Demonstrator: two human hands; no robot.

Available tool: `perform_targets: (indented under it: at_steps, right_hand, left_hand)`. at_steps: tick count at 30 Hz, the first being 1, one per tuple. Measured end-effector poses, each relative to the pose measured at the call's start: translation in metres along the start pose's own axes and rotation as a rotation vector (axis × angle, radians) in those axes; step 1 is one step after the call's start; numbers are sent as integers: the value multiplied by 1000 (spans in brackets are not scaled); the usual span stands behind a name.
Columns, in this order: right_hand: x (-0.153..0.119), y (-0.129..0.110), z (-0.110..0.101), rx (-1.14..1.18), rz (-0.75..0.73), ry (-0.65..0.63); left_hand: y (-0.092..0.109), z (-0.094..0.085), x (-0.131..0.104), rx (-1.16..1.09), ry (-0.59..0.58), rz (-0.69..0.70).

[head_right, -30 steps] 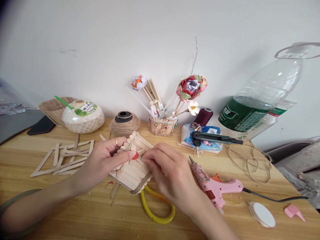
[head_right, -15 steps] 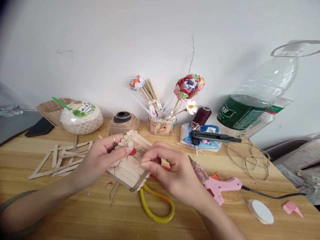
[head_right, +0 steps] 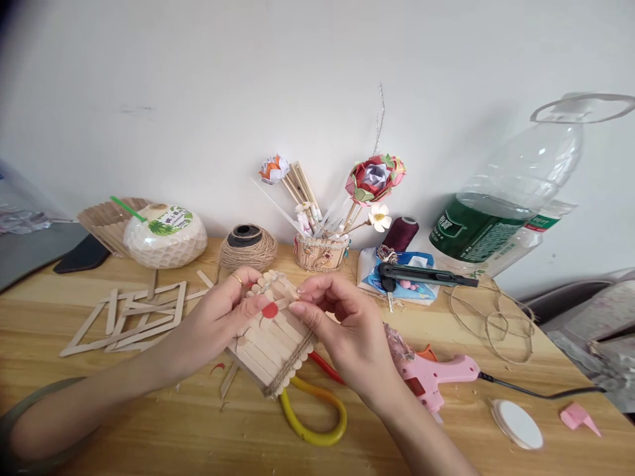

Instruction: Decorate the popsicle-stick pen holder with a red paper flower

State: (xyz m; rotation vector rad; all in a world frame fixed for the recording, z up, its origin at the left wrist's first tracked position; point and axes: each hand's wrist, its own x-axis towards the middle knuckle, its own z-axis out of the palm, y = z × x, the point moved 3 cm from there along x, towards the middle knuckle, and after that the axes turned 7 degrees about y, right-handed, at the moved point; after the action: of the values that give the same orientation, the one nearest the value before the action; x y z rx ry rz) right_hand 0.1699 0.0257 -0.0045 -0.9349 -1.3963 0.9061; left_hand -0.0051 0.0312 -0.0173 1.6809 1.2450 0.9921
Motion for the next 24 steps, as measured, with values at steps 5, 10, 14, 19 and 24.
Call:
perform_targets:
  at_steps: [5, 10, 14, 19, 24]
  right_hand:
    - [-2, 0, 2, -87, 13, -32]
    - [-4, 3, 4, -136, -35, -69]
    - [-7, 4, 5, -170, -83, -123]
    - [-11, -2, 7, -179, -156, -204]
    - [-14, -2, 8, -160, -110, -207]
  left_hand:
    - [3, 0, -2, 165, 60, 115]
    - [8, -3, -3, 178, 233, 390]
    - [13, -2, -5, 145, 205, 533]
    - [21, -2, -7, 95, 240, 647]
    - [23, -2, -9, 24, 227, 600]
